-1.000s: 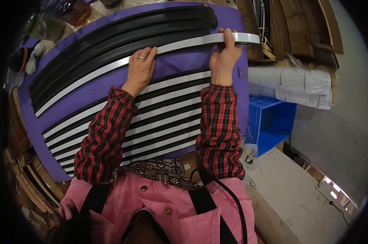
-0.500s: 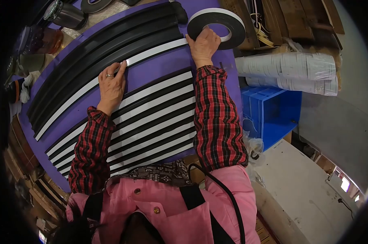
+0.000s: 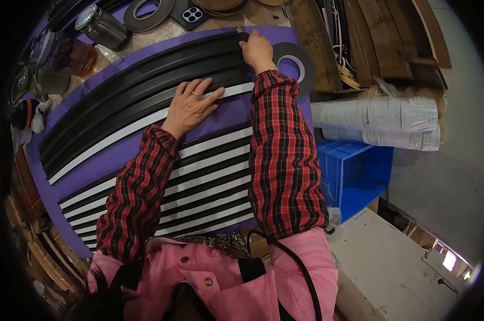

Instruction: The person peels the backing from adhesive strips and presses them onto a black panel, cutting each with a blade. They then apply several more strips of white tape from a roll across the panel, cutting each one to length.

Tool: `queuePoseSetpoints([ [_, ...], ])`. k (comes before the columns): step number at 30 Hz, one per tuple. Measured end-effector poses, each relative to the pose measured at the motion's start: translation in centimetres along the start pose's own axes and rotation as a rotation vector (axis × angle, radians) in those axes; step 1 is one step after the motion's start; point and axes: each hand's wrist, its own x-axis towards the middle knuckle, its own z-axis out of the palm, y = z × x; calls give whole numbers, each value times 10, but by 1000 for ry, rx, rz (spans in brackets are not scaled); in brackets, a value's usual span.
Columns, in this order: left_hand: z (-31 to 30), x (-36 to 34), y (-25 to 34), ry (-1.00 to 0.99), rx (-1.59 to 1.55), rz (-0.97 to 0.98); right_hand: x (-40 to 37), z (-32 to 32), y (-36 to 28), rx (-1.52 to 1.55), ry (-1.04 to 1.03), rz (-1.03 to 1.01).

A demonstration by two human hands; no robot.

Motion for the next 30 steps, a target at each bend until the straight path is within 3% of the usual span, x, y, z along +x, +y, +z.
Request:
queuePoseSetpoints([
  [2,2,-2,1,-67,12,-4,3,-5,5,74,-148,2],
  [3,4,-2,0,-79,32,-3,2,-4,5,96,-14,-26],
  [4,5,-2,0,-94,36,-9,-2,-4,6,91,-18,-27],
  [6,7,-2,0,-97,38,-10,-13,-7,2,199,505,-25],
  [7,7,-3,-1,-99,46,-10,-14,-5,13,300,557,-9],
  [9,7,-5,-2,-99,60,-12,-58,-38,0,1170,303,338],
  [11,8,-4,-2,-85,68,-19,-103,-36,6,946,122,394],
  [13,9,-5,-2,-87,56,-20,-141,-17,23,642,135,35],
  [14,8,-5,-1,-88,51,-23,-149,-22,21,638,131,37],
  [16,7,-5,-1,-111,74,-21,-158,-29,16,94,70,-27],
  [18,9,-6,-2,-114,64,-19,-152,-32,5,107,74,26],
  [20,10,-4,-3,-119,55,-17,-142,-31,-1,-88,-121,94],
  [24,7,-4,-1,-166,53,-39,-140,-33,-6,-182,-187,164],
  [29,8,-4,-3,-75,30,-23,-141,-51,13,-179,-328,0],
  [30,9,-4,-3,-54,28,-19,-129,-60,-2,-75,-207,82],
])
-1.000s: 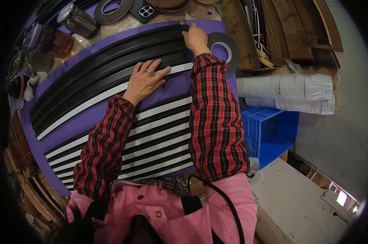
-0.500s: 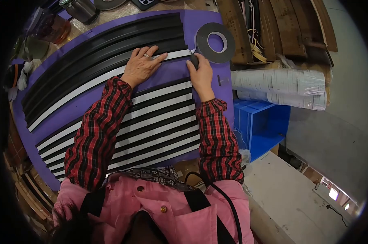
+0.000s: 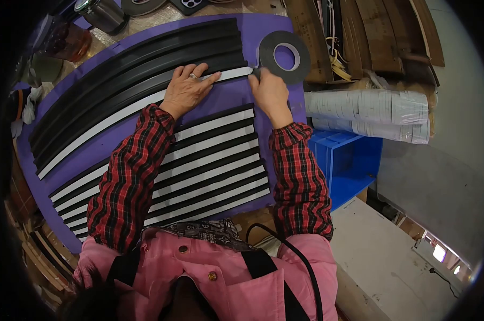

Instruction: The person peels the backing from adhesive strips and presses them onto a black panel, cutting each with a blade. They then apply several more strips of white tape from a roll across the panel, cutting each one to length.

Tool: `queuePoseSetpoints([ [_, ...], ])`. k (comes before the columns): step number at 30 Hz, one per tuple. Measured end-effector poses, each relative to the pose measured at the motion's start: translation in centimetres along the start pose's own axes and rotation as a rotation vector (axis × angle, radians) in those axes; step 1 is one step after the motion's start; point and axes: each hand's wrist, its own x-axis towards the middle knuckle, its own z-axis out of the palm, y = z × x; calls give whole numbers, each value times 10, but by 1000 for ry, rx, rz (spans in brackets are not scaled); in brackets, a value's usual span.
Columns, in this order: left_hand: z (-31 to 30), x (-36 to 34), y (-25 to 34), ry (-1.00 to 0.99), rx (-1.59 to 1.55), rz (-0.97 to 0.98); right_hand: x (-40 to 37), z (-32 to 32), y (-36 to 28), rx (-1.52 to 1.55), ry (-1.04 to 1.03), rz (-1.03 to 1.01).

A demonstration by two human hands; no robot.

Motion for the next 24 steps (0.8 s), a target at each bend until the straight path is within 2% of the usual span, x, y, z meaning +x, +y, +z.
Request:
queuePoseSetpoints([
  [2,-3,0,1,22,-11,3,36,-11,-25,133,263,-55],
  [5,-3,0,1,27,-1,0,108,11,-32,89,288,-73],
  [7,-3,0,1,15,15,8,126,35,-21,-2,431,-181],
  [8,-3,1,0,9,13,7,115,18,-27,101,420,-127],
  [10,-2,2,0,-4,18,-10,91,13,1,37,606,-111],
  [12,-2,1,1,-21,32,7,65,15,22,32,354,128],
  [13,-3,1,2,-30,40,1,58,18,23,2,68,274],
  [15,-2,1,2,-50,43,3,50,46,19,-230,411,139],
  [16,-3,0,2,-57,47,10,56,46,24,-87,342,183],
  [17,-3,0,3,-66,61,11,51,41,23,-79,343,192],
  [19,-4,4,0,-65,87,13,41,21,12,521,587,138],
  [21,-1,2,1,-56,66,17,22,-17,-3,902,1020,141],
  [22,-2,3,2,-47,72,18,17,-39,0,1031,1092,137],
  [24,-11,4,3,-100,10,8,6,-68,-6,1318,980,9],
])
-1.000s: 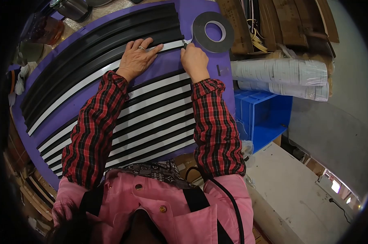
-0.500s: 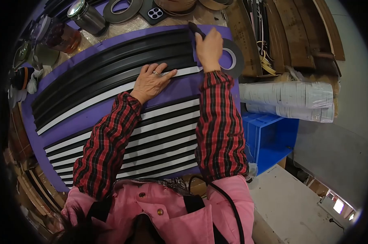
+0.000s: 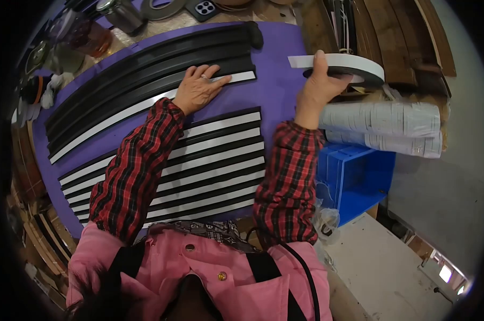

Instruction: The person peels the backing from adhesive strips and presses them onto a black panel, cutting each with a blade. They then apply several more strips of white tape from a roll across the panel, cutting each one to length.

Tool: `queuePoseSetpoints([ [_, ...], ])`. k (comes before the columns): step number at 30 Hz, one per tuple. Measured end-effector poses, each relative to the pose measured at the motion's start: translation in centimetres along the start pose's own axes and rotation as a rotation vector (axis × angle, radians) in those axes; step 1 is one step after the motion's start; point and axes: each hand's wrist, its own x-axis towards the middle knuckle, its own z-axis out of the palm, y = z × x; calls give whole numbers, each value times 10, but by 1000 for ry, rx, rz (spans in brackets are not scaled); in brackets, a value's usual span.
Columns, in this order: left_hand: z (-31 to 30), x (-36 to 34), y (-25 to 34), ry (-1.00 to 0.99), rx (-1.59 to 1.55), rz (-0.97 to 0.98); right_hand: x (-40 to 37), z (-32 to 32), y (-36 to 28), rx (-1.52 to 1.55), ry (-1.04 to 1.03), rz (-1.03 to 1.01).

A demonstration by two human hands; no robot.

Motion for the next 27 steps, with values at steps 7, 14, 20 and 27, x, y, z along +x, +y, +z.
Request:
queuePoseSetpoints([
  [7,-45,-103,-71,509,114,-388,-41,-19,12,415,-535,430],
  [14,-63,-189,-69,42,-122,-538,-186,94,10,556,-773,500],
  [20,-118,-177,-29,862,-1791,-743,-274,141,-14,486,-856,438],
  [27,-155,-350,-157,786,-1322,-1294,-157,86,-6,911,-574,758],
])
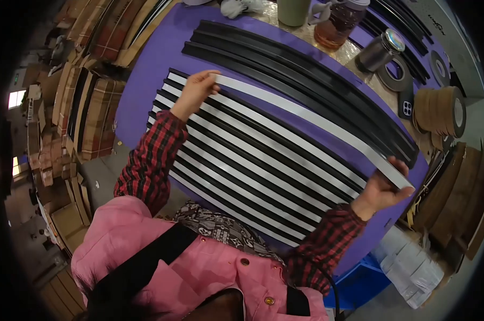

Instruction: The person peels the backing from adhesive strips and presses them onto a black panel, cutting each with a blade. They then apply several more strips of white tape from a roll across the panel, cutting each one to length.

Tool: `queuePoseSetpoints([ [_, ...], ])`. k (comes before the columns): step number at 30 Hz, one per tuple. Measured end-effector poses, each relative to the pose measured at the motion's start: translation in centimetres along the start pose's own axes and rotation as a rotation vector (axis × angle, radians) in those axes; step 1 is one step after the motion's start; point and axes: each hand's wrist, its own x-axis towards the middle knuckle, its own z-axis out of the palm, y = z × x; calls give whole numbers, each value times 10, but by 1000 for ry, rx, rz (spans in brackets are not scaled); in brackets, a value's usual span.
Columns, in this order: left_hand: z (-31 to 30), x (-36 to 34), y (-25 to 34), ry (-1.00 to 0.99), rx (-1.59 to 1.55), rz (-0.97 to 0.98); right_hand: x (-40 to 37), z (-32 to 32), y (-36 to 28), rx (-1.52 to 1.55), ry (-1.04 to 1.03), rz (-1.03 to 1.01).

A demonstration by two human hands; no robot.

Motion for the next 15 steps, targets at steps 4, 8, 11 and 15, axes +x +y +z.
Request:
queuePoseSetpoints([
  [4,-104,56,26,222,295,31,22,-58,-2,-948,243,-250],
  [8,-133,104,36,232,549,-6,22,-55,33,-1750,142,-213],
  [11,-141,122,28,270,581,82,29,-46,47,-1909,76,-178],
  [15,-147,132,12,341,571,88,42,-53,56,-2219,45,-290],
])
